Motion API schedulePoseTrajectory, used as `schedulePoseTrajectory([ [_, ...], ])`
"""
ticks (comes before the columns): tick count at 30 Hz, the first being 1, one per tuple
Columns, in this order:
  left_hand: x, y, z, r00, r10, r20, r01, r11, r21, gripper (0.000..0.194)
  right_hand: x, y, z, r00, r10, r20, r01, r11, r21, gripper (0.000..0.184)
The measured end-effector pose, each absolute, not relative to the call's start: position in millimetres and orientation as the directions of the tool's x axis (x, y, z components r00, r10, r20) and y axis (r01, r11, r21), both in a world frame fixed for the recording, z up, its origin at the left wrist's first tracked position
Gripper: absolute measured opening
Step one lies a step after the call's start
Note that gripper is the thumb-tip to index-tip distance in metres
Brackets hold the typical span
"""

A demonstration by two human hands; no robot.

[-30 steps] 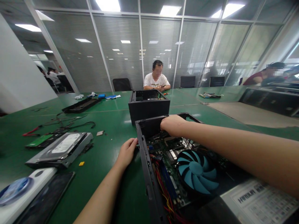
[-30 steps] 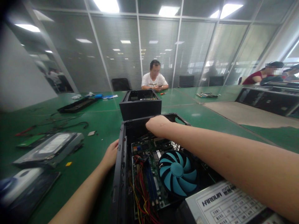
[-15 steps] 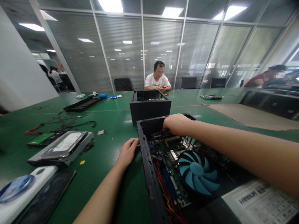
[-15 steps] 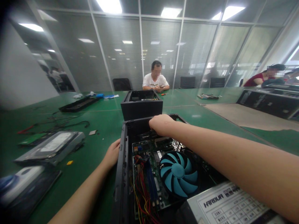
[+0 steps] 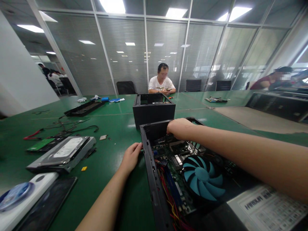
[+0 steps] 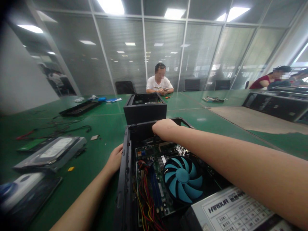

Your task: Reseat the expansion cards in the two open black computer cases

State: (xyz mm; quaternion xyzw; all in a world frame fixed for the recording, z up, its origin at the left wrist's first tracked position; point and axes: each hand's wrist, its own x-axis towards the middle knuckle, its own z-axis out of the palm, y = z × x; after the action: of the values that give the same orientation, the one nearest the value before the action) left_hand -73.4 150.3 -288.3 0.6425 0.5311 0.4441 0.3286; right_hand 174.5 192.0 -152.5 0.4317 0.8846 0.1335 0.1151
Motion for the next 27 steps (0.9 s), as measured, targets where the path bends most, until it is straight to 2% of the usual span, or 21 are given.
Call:
schedulePoseTrajectory([
  [6,-73,151,-288,0.043,0.975,0.219,0.39,-0.218,0.895,0.04,172,195,-161,-0.625,0.774,-0.1,0.711,0.617,0.338,0.03],
  [19,-74,150,-290,0.051,0.974,0.219,0.378,-0.221,0.899,0.04,167,192,-163,-0.547,0.828,-0.122,0.75,0.549,0.368,0.026],
  [24,-75,149,-288,0.054,0.978,0.2,0.376,-0.205,0.904,0.043,168,189,-156,-0.574,0.817,-0.047,0.752,0.549,0.365,0.022],
  [27,-74,148,-285,0.054,0.979,0.196,0.386,-0.202,0.9,0.043,167,171,-133,-0.672,0.739,0.05,0.721,0.637,0.273,0.027],
])
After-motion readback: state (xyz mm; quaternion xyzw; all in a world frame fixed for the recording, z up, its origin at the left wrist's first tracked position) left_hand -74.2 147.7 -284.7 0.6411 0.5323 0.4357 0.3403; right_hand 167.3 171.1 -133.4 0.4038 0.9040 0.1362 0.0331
